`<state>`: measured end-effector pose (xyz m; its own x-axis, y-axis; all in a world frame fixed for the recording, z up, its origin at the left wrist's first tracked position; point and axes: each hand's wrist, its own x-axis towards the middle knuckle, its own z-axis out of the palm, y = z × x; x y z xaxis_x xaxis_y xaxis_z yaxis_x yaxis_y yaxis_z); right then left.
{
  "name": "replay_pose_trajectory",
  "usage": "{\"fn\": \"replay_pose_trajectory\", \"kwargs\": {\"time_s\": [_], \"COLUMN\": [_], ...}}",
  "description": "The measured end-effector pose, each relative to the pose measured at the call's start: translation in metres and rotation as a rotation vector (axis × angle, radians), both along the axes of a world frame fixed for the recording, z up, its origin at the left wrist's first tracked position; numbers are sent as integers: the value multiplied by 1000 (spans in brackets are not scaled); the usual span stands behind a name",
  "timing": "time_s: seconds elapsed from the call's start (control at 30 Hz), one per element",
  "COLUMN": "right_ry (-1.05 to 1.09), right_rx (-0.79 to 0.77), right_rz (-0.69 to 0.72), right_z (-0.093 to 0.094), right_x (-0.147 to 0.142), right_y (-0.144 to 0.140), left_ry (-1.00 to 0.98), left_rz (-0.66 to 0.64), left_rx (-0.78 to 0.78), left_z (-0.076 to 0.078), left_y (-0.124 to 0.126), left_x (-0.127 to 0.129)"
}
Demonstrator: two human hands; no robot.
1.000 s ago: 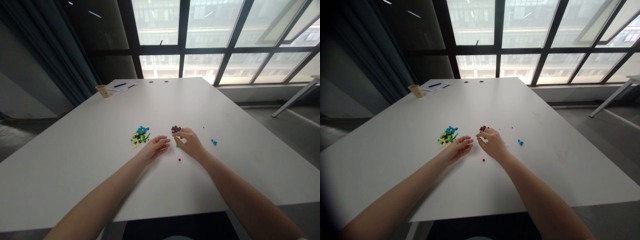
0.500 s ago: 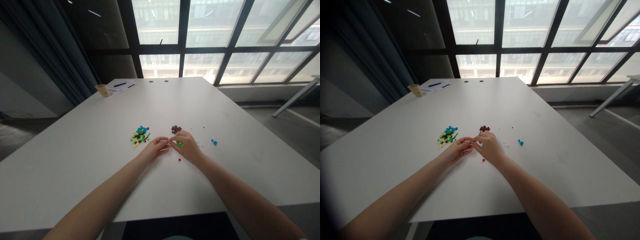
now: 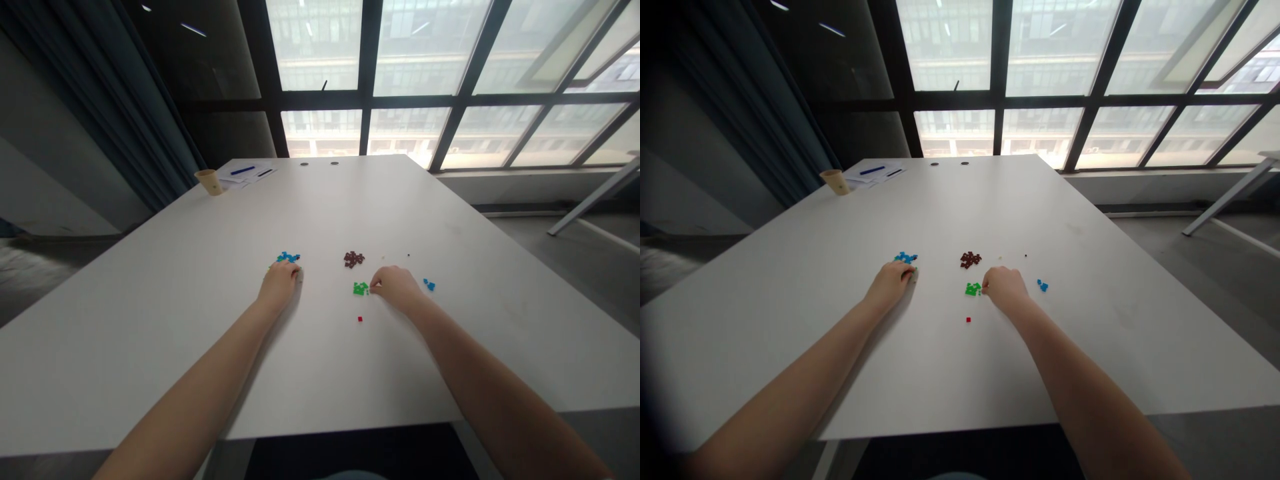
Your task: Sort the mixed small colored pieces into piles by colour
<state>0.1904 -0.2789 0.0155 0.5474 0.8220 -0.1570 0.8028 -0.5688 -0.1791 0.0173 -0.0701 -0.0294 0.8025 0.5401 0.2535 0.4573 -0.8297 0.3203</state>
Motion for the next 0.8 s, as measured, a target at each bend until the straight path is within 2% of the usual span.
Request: {"fn": "replay_pose_trajectory", "kwargs": {"time_s": [0.2, 0.43, 0.63, 0.8], "right_ry": [44, 47, 29, 26], "right_rx": [23, 38, 40, 84], "right_rz": [-4, 12, -3, 8], "right_z": [3, -1, 2, 4], "right_x": [7, 9, 10, 8], "right_y": [-5, -5, -4, -4], "left_ry": [-21, 84, 110, 95], "left_rz": [16, 24, 48, 35], "left_rx": [-44, -7, -17, 49], "left_z": [6, 13, 12, 9], "left_y": [0, -4, -5, -6], "left_x": [1, -2, -1, 1]}}
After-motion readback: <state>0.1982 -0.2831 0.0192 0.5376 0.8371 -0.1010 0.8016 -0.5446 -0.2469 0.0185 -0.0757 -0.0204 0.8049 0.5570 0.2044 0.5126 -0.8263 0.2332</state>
